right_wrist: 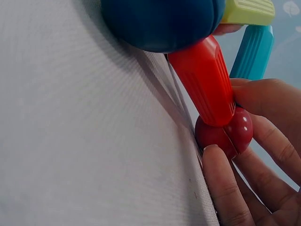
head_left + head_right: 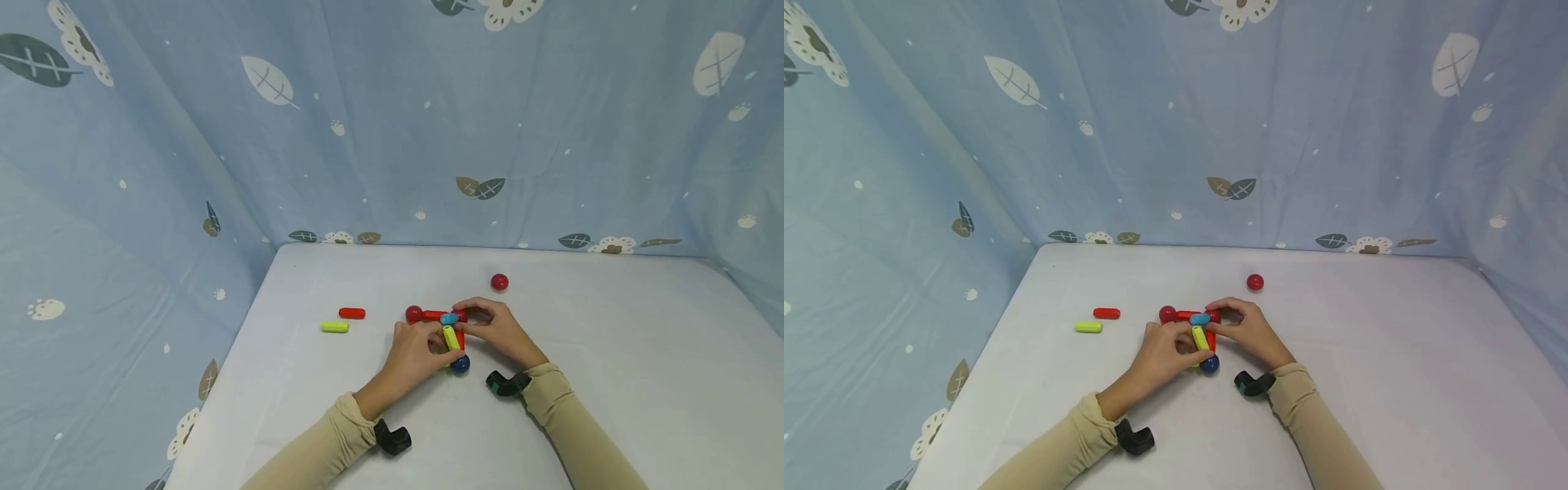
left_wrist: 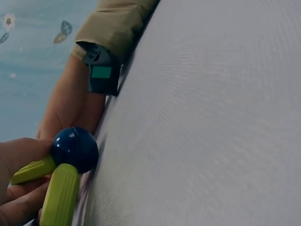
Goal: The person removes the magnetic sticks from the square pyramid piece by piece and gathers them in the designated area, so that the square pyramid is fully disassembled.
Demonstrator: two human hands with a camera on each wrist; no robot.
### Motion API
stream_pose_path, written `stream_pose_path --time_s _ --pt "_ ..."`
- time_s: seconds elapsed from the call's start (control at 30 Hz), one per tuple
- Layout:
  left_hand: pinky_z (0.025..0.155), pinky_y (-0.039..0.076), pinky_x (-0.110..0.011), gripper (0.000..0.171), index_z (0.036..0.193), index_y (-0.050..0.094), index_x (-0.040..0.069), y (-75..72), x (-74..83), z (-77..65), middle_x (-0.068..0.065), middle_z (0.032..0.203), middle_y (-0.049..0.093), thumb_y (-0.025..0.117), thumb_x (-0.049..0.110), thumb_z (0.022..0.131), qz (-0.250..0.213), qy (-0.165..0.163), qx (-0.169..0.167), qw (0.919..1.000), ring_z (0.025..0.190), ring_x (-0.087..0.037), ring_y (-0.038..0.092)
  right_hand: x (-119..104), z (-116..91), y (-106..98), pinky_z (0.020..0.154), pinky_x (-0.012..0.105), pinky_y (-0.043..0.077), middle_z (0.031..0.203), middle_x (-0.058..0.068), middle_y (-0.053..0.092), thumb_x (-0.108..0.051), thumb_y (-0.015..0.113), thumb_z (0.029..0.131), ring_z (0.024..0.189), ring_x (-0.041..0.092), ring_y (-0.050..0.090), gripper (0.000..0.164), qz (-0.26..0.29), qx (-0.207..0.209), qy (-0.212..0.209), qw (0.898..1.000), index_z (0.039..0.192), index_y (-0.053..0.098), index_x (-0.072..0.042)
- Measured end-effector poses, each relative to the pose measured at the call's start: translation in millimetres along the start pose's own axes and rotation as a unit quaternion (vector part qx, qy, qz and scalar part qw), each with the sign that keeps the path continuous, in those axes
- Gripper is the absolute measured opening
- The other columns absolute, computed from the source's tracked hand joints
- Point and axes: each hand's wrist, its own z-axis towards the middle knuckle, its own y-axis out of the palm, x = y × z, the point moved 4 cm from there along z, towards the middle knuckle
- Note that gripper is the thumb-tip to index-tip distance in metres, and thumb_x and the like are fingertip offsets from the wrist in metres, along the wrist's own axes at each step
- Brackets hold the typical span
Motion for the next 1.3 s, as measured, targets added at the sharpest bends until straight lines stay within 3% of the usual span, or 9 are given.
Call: stream_pose_path --time_s 0.4,0.6,0.9,1.07,1.3 --pt "0.085 0.030 -0.037 0.025 0.082 0.069 0.017 -1.1 3.8 0.6 0.009 0.074 0.073 0.088 0.033 0.084 -0.029 0.014 0.005 0.9995 0.068 -0.003 0.061 -3.0 0.7 -2.0 0.091 0.021 0.057 0.128 0.011 0.071 -0.019 0.078 0.093 0.113 0.028 0.068 0.036 -0.002 -0.004 -0.016 1.000 0.127 0.070 -0.010" --pt "0.081 0.030 -0.031 0.022 0.098 0.076 0.017 -1.9 8.1 -0.1 0.006 0.077 0.072 0.086 0.030 0.085 -0.014 0.022 -0.004 0.9997 0.072 -0.003 0.054 -3.3 -0.1 -2.7 0.091 0.019 0.056 0.128 0.012 0.071 -0.018 0.078 0.093 0.114 0.029 0.068 0.036 -0.003 -0.003 -0.011 1.000 0.127 0.070 -0.009" --pt "0.075 0.040 -0.021 0.017 0.101 0.076 0.016 -13.9 8.4 1.5 0.005 0.087 0.069 0.083 0.026 0.089 -0.031 0.040 0.007 0.9987 0.074 -0.008 0.058 -0.9 -0.2 -2.0 0.091 0.020 0.057 0.128 0.011 0.071 -0.017 0.079 0.092 0.116 0.030 0.068 0.036 0.002 -0.002 -0.007 1.000 0.126 0.070 -0.011" --pt "0.067 0.041 -0.017 0.025 0.100 0.073 0.015 -19.8 10.6 2.1 0.007 0.084 0.075 0.087 0.030 0.085 -0.024 0.065 0.015 0.9975 0.067 -0.001 0.055 0.1 -0.2 -1.6 0.091 0.022 0.058 0.128 0.011 0.071 -0.017 0.079 0.092 0.114 0.025 0.069 0.036 0.001 -0.003 -0.011 1.000 0.126 0.070 -0.010" --pt "0.074 0.035 -0.021 0.028 0.103 0.072 0.018 -28.0 16.9 0.7 0.008 0.089 0.078 0.087 0.031 0.084 -0.010 0.087 0.029 0.9957 0.069 0.001 0.056 -1.5 -0.7 -1.0 0.091 0.022 0.057 0.127 0.012 0.072 -0.014 0.080 0.091 0.111 0.009 0.069 0.037 0.006 -0.003 -0.018 1.000 0.127 0.070 -0.009"
